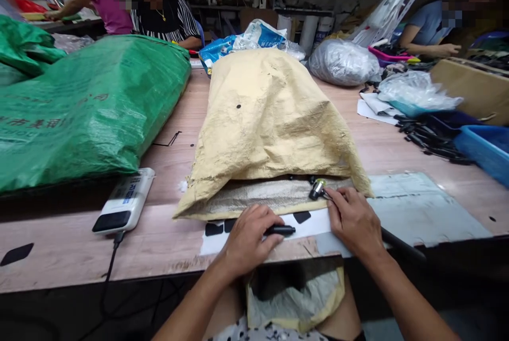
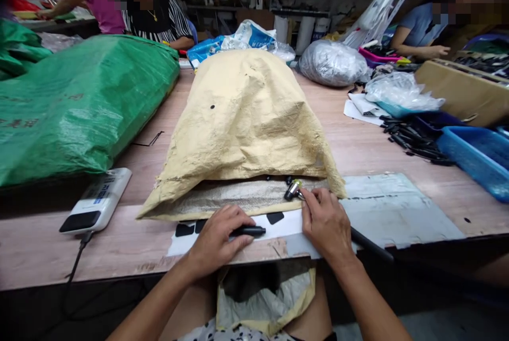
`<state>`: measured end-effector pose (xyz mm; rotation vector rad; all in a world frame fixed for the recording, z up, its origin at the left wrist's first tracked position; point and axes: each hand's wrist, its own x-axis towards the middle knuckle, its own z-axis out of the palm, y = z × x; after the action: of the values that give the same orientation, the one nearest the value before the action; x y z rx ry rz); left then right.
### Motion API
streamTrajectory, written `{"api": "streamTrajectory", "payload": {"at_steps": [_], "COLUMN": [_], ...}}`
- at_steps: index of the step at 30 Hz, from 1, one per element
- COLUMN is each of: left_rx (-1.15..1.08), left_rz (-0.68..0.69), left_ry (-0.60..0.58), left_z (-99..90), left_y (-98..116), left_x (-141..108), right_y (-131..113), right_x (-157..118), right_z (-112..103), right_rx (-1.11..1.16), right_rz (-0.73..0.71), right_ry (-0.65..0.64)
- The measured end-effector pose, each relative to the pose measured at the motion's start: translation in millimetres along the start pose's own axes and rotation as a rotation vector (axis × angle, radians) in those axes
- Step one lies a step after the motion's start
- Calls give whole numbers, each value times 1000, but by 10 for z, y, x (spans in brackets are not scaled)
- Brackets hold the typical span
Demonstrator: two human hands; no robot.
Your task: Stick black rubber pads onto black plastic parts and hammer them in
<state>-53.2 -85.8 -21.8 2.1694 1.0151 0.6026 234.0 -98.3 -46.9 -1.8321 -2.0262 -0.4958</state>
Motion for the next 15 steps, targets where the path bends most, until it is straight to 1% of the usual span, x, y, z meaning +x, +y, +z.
{"api": "streamTrajectory", "payload": {"at_steps": [2, 4, 6, 8, 10, 11, 13, 15], "left_rx": [9, 17, 25, 37, 67, 91, 155, 226], "left_rz": [13, 28, 52, 76, 94, 106, 131, 141], "left_ry": [17, 36, 58, 94, 129, 138, 147, 163], "left_z": [12, 29, 50, 69, 81, 85, 90, 98], "left_y": [-31, -63, -89, -100, -90, -78, -46, -16], "left_x": [4, 3, -4, -14, -25, -28, -33, -37], "right_y": [-16, -37, -57, -53, -4, 38, 134, 201], "right_x": [-7, -63, -200, -436, -766, -957, -1366, -1773], "right_z": [-38, -123, -255, -399, -493, -506, -455, -340], "right_rx": [22, 43, 77, 129, 168, 201, 254, 278], "right_rz": [0, -16, -41, -64, -44, -34, -1, 15], "right_ry": [78, 201, 326, 402, 414, 394, 336, 228]}}
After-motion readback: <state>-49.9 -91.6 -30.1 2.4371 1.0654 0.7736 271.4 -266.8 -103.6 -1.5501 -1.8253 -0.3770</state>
